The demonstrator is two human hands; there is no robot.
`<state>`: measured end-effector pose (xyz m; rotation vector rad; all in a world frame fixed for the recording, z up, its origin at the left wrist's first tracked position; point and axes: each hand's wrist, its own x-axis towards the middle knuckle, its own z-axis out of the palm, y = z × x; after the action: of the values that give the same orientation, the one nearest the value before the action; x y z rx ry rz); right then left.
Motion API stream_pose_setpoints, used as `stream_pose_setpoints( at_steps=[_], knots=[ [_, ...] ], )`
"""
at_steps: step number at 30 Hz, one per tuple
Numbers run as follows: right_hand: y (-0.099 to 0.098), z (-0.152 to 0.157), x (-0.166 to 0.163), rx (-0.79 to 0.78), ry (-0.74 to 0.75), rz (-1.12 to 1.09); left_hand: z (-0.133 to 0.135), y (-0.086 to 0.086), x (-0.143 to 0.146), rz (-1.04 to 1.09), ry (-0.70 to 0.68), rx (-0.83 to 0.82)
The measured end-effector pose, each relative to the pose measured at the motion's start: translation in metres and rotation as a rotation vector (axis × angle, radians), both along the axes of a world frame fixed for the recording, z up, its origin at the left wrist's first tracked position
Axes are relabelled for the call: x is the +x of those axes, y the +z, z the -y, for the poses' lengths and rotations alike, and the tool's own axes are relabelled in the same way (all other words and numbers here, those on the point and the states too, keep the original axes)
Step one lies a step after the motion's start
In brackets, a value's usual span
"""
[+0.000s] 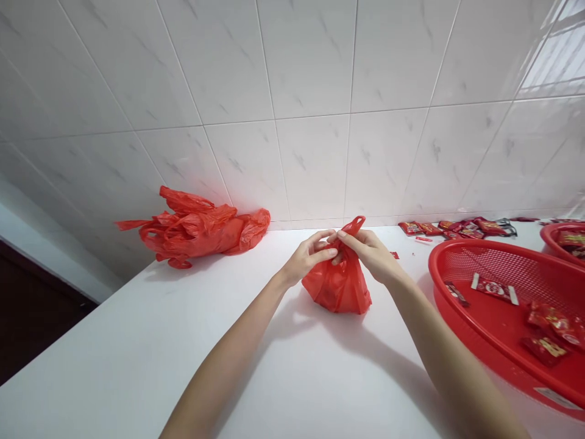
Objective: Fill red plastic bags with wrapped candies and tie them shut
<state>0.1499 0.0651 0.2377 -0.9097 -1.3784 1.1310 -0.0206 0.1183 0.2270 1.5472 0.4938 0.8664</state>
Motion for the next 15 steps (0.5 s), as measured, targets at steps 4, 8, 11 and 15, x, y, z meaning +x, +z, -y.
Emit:
stream_pose_setpoints(
  at_steps=[4,8,11,15],
  knots=[
    [-0.003,0.001,-0.002,0.196,-0.247,0.271,0.000,-0.004,0.005,-0.060,0.049,-0.072],
    [-0.004,0.002,-0.001,0.283,-0.270,0.286,-0.002,-0.001,0.005,-0.104,-0.004,-0.157],
    [-0.002,0.002,-0.002,0.218,-0.150,0.167,-0.002,0.002,0.006,-0.031,-0.046,-0.279],
    [-0.001,-0.001,-0.001,0.204,-0.088,0.087,0.000,0.005,0.013,0.116,0.067,-0.433]
  ],
)
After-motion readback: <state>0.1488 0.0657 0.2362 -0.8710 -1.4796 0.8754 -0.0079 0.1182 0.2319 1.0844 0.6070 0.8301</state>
